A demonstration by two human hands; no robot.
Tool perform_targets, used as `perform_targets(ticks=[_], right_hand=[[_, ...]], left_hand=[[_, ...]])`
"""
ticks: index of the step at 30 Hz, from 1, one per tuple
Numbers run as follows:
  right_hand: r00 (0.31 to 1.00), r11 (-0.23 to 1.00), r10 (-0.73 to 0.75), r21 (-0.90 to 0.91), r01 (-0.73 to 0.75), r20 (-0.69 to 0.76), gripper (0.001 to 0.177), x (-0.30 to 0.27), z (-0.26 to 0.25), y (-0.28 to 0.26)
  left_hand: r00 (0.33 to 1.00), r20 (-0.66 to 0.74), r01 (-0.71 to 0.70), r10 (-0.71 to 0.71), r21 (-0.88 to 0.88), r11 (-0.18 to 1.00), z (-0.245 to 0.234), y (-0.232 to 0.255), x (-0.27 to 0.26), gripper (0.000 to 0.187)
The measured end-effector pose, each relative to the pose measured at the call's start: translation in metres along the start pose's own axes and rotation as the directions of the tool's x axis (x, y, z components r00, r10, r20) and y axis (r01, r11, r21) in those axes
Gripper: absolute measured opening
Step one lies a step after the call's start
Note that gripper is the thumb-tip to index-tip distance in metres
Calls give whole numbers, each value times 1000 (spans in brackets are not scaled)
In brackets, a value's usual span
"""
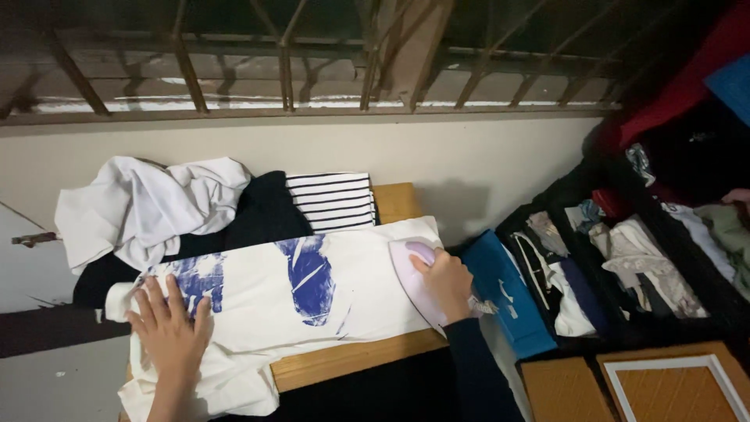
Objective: Ironing a white t-shirt on a table and folding it.
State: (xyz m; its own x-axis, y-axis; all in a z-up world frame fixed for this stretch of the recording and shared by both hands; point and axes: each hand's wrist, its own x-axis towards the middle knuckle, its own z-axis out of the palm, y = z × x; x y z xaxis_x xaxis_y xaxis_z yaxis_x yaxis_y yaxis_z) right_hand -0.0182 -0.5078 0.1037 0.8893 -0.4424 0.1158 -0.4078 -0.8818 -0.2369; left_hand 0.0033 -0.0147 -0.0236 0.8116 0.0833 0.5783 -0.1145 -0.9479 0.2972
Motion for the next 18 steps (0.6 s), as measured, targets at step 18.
perform_targets(ticks=[18], right_hand=[[999,998,-6,63,9,-51,69,35,31,21]], left_hand=[[1000,-1,3,-3,-1,1000,2,1,0,79]])
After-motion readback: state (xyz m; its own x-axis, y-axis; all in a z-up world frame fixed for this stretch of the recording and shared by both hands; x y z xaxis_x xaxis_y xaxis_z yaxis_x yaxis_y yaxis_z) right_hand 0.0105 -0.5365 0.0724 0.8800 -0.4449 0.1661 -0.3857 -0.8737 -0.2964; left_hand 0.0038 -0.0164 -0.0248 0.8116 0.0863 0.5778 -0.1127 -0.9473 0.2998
